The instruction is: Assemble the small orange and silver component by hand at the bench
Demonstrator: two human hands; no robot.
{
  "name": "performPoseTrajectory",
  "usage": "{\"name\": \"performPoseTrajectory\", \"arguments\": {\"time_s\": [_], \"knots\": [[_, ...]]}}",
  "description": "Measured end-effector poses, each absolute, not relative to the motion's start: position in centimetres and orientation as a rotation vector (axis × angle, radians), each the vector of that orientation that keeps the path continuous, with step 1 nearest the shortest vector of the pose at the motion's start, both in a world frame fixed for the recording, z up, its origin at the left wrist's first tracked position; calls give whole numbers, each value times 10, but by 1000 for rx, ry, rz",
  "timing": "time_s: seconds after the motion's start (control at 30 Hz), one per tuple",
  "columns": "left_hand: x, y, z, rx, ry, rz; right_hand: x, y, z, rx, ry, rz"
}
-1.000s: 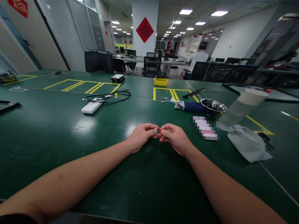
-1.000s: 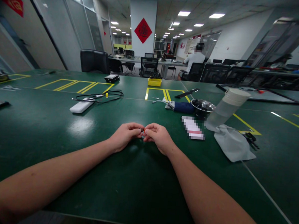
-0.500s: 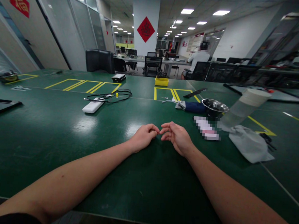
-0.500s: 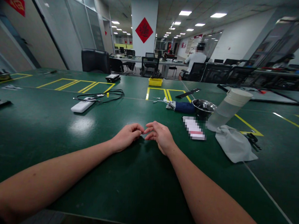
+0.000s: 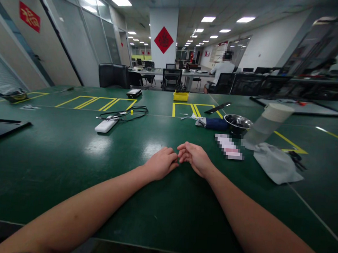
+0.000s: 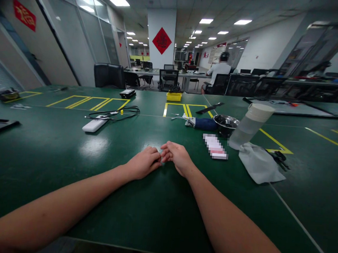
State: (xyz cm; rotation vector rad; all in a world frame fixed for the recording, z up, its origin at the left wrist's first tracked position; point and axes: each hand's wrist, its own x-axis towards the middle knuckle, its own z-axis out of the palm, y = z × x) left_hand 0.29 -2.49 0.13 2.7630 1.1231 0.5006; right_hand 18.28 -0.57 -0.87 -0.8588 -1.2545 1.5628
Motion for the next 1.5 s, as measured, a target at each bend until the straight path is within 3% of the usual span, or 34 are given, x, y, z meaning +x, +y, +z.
{"name": "performPoseTrajectory", "arguments": {"time_s": [0.23, 0.63, 0.8, 1.0, 1.23, 1.5], "knots": [[-40, -26, 7, 2757, 1307, 418, 183, -4, -8, -886, -1266, 1598], [-206, -80, 22, 2441, 2019, 96, 180, -2, -11, -911, -1451, 1537], [-231, -90, 24, 2259, 2092, 172, 177, -3, -10, -925, -1525, 1508], [-196, -71, 22, 2252, 1989, 224, 176, -1, -11, -939, -1553, 1487], [-77, -31, 8, 2498, 1426, 470, 174, -4, -15, -928, -1646, 1369], [6, -23, -1, 2652, 1110, 617, 179, -3, -13, -1205, -1832, 706]]}}
